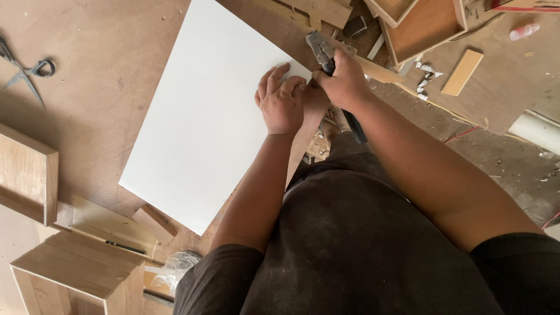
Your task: The person hammers nails into a white rectangular board placed on a workbench. They repeatedly pick up nails and drive them into the board using a hammer, working along the edges and corners.
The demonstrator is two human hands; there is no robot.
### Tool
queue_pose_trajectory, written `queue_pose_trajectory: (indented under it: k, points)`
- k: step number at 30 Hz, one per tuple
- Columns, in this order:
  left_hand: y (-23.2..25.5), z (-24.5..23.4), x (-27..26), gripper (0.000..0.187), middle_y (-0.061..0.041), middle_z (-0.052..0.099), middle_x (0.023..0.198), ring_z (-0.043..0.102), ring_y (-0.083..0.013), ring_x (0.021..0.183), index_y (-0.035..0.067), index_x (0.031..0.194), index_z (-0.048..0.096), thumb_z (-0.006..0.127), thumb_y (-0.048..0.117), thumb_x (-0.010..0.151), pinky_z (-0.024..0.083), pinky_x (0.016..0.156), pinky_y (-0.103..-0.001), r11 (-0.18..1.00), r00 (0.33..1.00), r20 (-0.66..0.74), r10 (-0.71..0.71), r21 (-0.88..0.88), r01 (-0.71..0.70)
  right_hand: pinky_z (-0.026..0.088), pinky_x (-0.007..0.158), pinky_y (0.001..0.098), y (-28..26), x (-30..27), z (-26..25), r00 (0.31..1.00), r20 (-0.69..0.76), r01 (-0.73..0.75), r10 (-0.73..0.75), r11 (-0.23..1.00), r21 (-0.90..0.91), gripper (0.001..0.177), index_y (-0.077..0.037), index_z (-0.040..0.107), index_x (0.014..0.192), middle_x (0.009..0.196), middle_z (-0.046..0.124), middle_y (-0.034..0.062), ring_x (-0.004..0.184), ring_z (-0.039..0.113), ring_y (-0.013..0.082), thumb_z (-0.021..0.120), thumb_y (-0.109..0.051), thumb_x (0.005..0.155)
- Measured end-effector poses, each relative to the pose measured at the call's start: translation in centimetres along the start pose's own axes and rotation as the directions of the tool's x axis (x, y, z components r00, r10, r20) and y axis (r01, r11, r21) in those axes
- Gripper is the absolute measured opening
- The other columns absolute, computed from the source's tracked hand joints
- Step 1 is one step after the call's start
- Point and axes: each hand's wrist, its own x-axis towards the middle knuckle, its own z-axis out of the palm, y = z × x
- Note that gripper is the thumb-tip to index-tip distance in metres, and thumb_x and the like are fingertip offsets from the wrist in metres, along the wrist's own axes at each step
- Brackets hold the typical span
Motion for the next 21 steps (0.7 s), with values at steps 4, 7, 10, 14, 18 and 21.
queue_pose_trajectory:
  k: [4, 7, 10, 14, 18, 21]
  points:
    - [0.2, 0.2, 0.3, 0.007, 0.009, 0.063, 0.135, 0.051, -0.022, 0.135, 0.03, 0.091, 0.078, 0.071, 0.033, 0.091, 0.036, 0.107, -0.044, 1.0, 1.0, -0.02, -0.006, -0.017, 0.005, 0.046, 0.064, 0.0413, -0.2, -0.1, -0.2, 1.0, -0.004, 0.022, -0.022, 1.0, 0.004, 0.029, -0.011, 0.058, 0.106, 0.083, 0.063, 0.0039, 0.075, 0.061, 0.0225, 0.073, -0.031, 0.091]
    - [0.9, 0.3, 0.8, 0.009, 0.007, 0.063, 0.136, 0.049, -0.0247, 0.137, 0.028, 0.09, 0.077, 0.07, 0.031, 0.093, 0.034, 0.107, -0.046, 0.999, 0.999, -0.026, 0.031, 0.026, -0.03, 0.042, 0.062, 0.0409, -1.0, -0.4, -0.6, 1.0, 0.008, -0.012, 0.012, 1.0, 0.007, 0.028, -0.012, 0.056, 0.104, 0.08, 0.058, 0.0031, 0.073, 0.056, 0.0215, 0.071, -0.032, 0.09]
    - [1.2, 0.7, 0.9, 0.014, 0.006, 0.067, 0.132, 0.048, -0.0301, 0.14, 0.028, 0.089, 0.08, 0.067, 0.028, 0.095, 0.028, 0.117, -0.05, 0.996, 0.996, -0.035, 0.085, 0.036, -0.084, 0.046, 0.068, 0.041, -0.8, -0.6, -0.6, 1.0, 0.02, -0.009, 0.009, 1.0, -0.006, 0.03, -0.011, 0.059, 0.109, 0.09, 0.063, 0.0059, 0.081, 0.061, 0.0235, 0.073, -0.029, 0.09]
    - [1.0, 1.1, 1.3, 0.011, 0.009, 0.067, 0.131, 0.049, -0.024, 0.139, 0.03, 0.091, 0.08, 0.069, 0.033, 0.093, 0.026, 0.118, -0.047, 0.999, 0.998, -0.055, 0.032, 0.026, -0.031, 0.045, 0.064, 0.041, -0.8, -0.3, -0.9, 0.997, 0.016, 0.071, -0.071, 0.998, 0.0, 0.029, -0.01, 0.06, 0.109, 0.085, 0.061, 0.0053, 0.076, 0.059, 0.0228, 0.072, -0.027, 0.088]
    - [1.1, 0.9, 1.3, 0.012, 0.009, 0.067, 0.131, 0.049, -0.0233, 0.139, 0.031, 0.091, 0.08, 0.068, 0.03, 0.092, 0.025, 0.118, -0.046, 1.0, 0.999, -0.047, 0.022, 0.019, -0.021, 0.044, 0.065, 0.0387, -2.1, -1.7, -2.0, 0.998, 0.035, 0.052, -0.05, 0.997, -0.064, 0.028, -0.011, 0.058, 0.117, 0.086, 0.055, 0.006, 0.075, 0.053, 0.0219, 0.069, -0.022, 0.093]
    - [1.0, 0.7, 1.3, 0.012, 0.009, 0.067, 0.131, 0.049, -0.0248, 0.139, 0.03, 0.091, 0.079, 0.067, 0.029, 0.093, 0.025, 0.118, -0.047, 0.999, 0.999, -0.037, 0.028, -0.023, -0.029, 0.043, 0.041, 0.0229, -2.7, -4.5, -3.8, 0.988, 0.139, -0.069, 0.064, 0.997, 0.033, 0.014, -0.005, 0.055, 0.108, 0.076, 0.054, 0.0039, 0.051, 0.048, 0.0096, 0.053, 0.001, 0.095]
